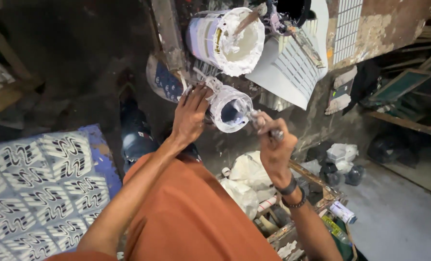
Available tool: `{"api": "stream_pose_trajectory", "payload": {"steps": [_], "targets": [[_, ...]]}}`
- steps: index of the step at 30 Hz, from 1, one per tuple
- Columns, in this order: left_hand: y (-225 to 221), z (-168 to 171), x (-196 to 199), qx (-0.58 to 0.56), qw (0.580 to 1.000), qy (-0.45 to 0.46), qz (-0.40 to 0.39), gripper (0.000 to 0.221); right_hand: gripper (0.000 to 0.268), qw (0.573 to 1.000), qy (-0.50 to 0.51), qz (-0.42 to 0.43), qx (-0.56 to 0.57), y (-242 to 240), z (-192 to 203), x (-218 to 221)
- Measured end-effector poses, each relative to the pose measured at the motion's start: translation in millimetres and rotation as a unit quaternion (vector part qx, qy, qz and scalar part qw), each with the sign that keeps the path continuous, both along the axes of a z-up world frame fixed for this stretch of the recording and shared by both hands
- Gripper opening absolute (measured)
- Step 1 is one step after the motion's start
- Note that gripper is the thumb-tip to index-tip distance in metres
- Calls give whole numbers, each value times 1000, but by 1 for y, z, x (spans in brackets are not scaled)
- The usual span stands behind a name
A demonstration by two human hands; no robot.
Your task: Mixing and preparing screen printing ink in a container using a spatula.
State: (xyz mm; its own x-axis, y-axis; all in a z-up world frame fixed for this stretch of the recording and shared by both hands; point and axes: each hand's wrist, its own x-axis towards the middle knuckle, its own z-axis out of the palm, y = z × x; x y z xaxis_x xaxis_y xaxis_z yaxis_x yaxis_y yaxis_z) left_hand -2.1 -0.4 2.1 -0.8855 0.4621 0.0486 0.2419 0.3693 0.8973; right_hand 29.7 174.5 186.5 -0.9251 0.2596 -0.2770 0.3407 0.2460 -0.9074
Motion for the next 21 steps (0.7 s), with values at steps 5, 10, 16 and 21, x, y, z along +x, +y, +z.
{"api": "stream_pose_trajectory", "payload": {"steps": [5,10,16,21], "targets": [[-1,-4,3,-16,1000,9,0,92,17,986,-73,59,137,4,4,15],[-1,-3,2,-8,1000,4,-2,93,14,997,-9,27,67,-2,7,-2],[-3,-2,-1,-11,1000,16,-8,91,15,994,-46,41,87,-4,4,1],[0,-11,3,-40,999,16,-21,87,15,990,0,50,132,-6,7,5]]}}
